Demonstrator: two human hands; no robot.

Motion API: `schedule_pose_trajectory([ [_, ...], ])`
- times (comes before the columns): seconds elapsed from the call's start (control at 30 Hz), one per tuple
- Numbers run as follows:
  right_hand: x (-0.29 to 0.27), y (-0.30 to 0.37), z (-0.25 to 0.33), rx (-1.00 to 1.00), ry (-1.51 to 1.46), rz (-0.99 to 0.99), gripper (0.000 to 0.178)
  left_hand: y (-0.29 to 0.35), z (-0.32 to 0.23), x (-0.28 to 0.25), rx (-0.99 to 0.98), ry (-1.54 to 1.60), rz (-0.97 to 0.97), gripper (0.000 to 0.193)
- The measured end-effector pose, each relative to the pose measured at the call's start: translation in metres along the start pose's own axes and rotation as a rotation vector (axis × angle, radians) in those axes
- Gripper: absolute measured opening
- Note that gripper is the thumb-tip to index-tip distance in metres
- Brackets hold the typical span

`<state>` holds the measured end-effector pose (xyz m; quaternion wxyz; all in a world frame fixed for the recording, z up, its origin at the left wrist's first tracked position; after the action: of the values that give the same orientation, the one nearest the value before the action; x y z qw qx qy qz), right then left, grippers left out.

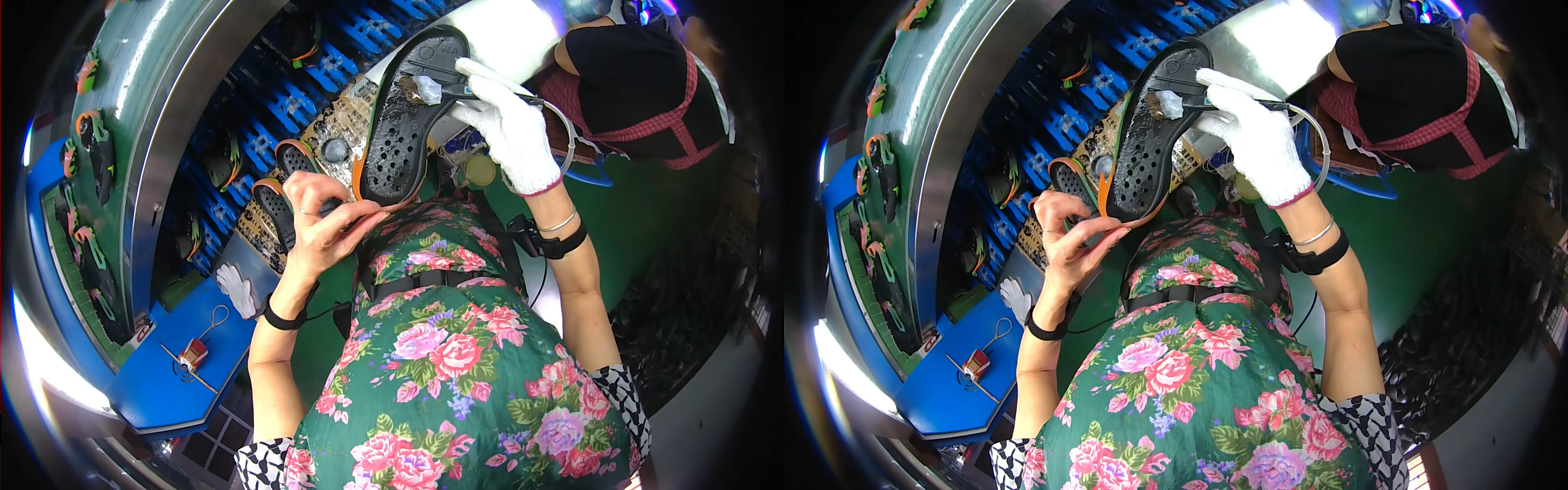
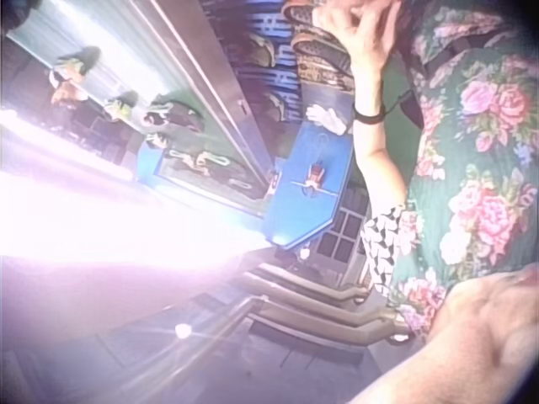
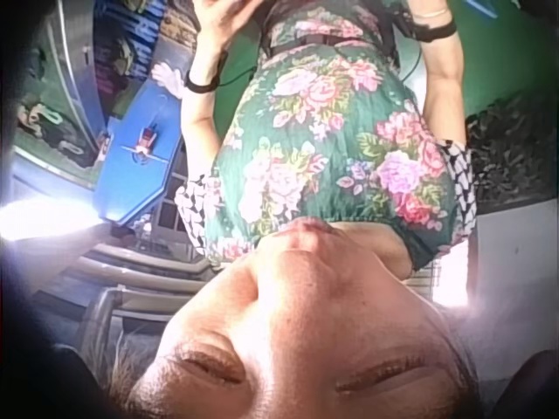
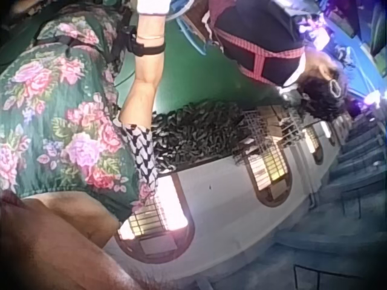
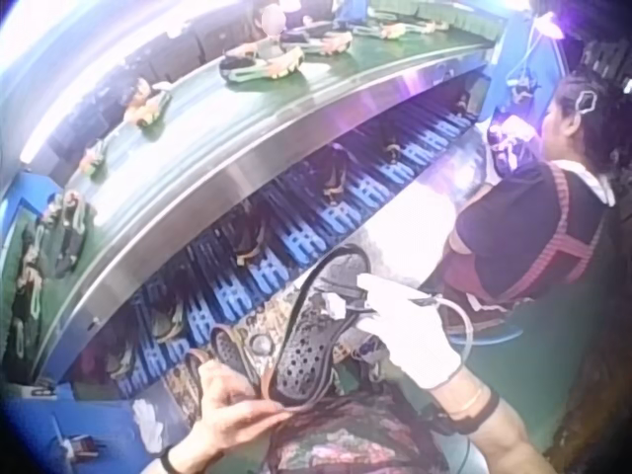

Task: Applying a liquid substance, likely adhesive or primer, to shoe soles using a brush at a factory conveyor line.

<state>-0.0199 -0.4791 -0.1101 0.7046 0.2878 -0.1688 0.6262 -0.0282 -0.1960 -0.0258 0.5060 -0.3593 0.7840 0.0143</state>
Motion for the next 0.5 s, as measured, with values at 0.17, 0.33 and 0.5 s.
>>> schedule_pose_trajectory([
  [0.17,-0.001,0.001,0.003,-0.015,0.058,-0.006,0.044,0.001,0.026,-0.03,-0.147,0.073,-0.122,0.064],
  [0.33,-0.008,0.008,0.009,-0.08,0.198,-0.003,0.043,-0.04,0.083,-0.11,-0.252,-0.335,-0.277,0.059],
  [0.5,0.004,0.001,0.002,-0.059,-0.007,0.101,0.034,-0.041,0.209,-0.188,-0.651,-0.727,-0.149,0.063],
])
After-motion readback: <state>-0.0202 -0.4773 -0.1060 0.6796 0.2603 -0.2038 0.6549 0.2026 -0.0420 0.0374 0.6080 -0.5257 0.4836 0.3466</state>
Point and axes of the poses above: each hand's wrist, its own y-axis away from the middle knuckle, its own x-axis out of the palm, z = x × y, the point moved 5 cm from there along -y, towards the middle knuckle, and after that the axes turned 9 degrees about z, right-handed, at the moved point
